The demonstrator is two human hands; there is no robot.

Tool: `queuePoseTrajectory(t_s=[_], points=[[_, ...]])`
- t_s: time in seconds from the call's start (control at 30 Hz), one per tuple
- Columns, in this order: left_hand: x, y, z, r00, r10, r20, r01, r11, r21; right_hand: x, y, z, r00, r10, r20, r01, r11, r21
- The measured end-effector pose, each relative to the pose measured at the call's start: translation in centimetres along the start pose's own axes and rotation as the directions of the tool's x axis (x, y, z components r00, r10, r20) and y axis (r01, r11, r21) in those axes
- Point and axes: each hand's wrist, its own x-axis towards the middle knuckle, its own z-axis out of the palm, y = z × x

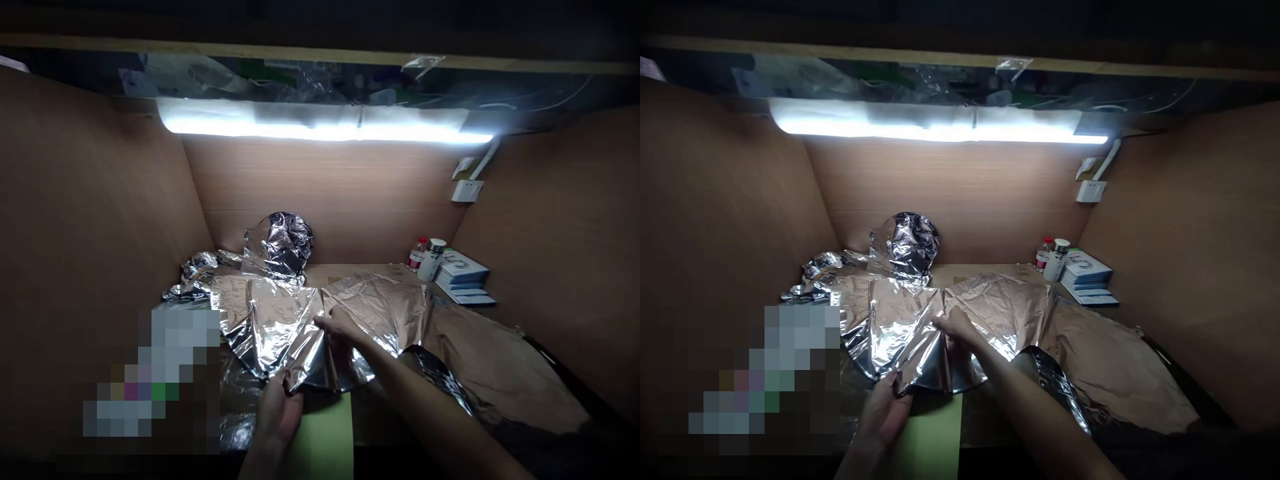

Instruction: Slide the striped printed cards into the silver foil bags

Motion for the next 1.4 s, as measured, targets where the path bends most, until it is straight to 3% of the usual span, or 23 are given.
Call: queuePoseTrajectory(t_s=[0.1,0.17,0.2,0.23,0.27,0.3,0.33,0.37,0.4,0.47,0.53,0.73,0.8,0.87,0.93,1.0,1.07,1.13,1.23,1.33,1.37,1.4], points=[[-0.4,1.7,-1.8,0.962,0.246,-0.116,-0.214,0.948,0.234,-0.3,-0.6,0.9,1.0,0.0,-0.009,-0.001,0.988,-0.154],[-0.1,3.4,-2.3,0.887,0.455,-0.078,-0.379,0.815,0.439,-0.7,-1.5,1.2,0.999,-0.002,-0.035,-0.006,0.973,-0.229],[0.3,4.3,-2.1,0.832,0.554,0.029,-0.47,0.676,0.567,-1.0,-1.9,1.3,0.999,-0.004,-0.053,-0.009,0.966,-0.259],[1.1,5.0,-1.6,0.763,0.616,0.197,-0.555,0.468,0.687,-1.4,-2.2,1.6,0.997,-0.008,-0.076,-0.014,0.959,-0.282],[2.1,5.7,-0.9,0.693,0.606,0.39,-0.606,0.196,0.771,-1.9,-2.6,1.9,0.994,-0.01,-0.105,-0.022,0.955,-0.296],[3.3,6.1,-0.1,0.648,0.524,0.552,-0.611,-0.074,0.788,-2.4,-2.8,2.3,0.989,-0.031,-0.143,-0.016,0.949,-0.315],[4.6,6.3,0.6,0.641,0.412,0.647,-0.587,-0.279,0.76,-3.0,-3.0,2.7,0.979,-0.091,-0.181,0.022,0.936,-0.35],[6.0,6.3,1.1,0.665,0.317,0.676,-0.557,-0.392,0.732,-3.4,-3.1,3.1,0.96,-0.193,-0.201,0.097,0.908,-0.407],[7.3,6.1,1.5,0.698,0.248,0.671,-0.531,-0.45,0.718,-3.7,-3.1,3.5,0.927,-0.325,-0.187,0.203,0.854,-0.479],[9.3,5.4,1.7,0.744,0.175,0.644,-0.509,-0.476,0.717,-3.9,-2.9,4.2,0.825,-0.561,-0.073,0.413,0.686,-0.599],[10.7,4.6,1.2,0.759,0.144,0.634,-0.507,-0.48,0.716,-3.2,-2.5,4.5,0.769,-0.636,0.067,0.53,0.575,-0.623],[12.5,4.9,-0.6,0.8,0.12,0.588,-0.477,-0.467,0.745,-0.4,-1.0,4.0,0.86,-0.432,0.272,0.504,0.629,-0.592],[12.9,5.6,-0.9,0.812,0.104,0.574,-0.476,-0.451,0.755,-1.2,-1.0,3.6,0.874,-0.404,0.271,0.482,0.644,-0.594],[13.2,6.1,-0.6,0.816,0.095,0.57,-0.48,-0.438,0.76,-3.2,-1.3,3.2,0.855,-0.443,0.268,0.511,0.637,-0.577],[13.4,6.1,0.5,0.794,0.087,0.602,-0.515,-0.431,0.741,-5.9,-1.3,2.8,0.792,-0.52,0.32,0.605,0.592,-0.532],[13.8,5.7,2.2,0.731,0.052,0.68,-0.602,-0.421,0.679,-8.4,-0.8,2.6,0.721,-0.558,0.411,0.692,0.544,-0.475],[14.5,5.0,3.9,0.654,-0.011,0.756,-0.698,-0.392,0.599,-10.3,0.0,2.7,0.704,-0.535,0.467,0.71,0.539,-0.453],[15.7,4.2,5.4,0.614,-0.063,0.787,-0.752,-0.352,0.558,-11.4,0.9,3.0,0.721,-0.494,0.486,0.691,0.557,-0.46],[17.8,3.7,6.9,0.636,-0.066,0.769,-0.745,-0.311,0.59,-12.5,1.9,3.3,0.737,-0.478,0.478,0.674,0.575,-0.464],[18.5,4.6,7.8,0.667,-0.044,0.744,-0.722,-0.285,0.63,-12.8,2.2,2.6,0.725,-0.483,0.491,0.68,0.61,-0.406],[18.2,5.3,7.9,0.67,-0.036,0.742,-0.72,-0.276,0.637,-12.6,2.3,2.2,0.751,-0.47,0.464,0.65,0.65,-0.393],[17.6,6.0,7.7,0.67,-0.02,0.742,-0.719,-0.267,0.642,-12.2,2.4,1.7,0.804,-0.448,0.391,0.586,0.706,-0.397]])
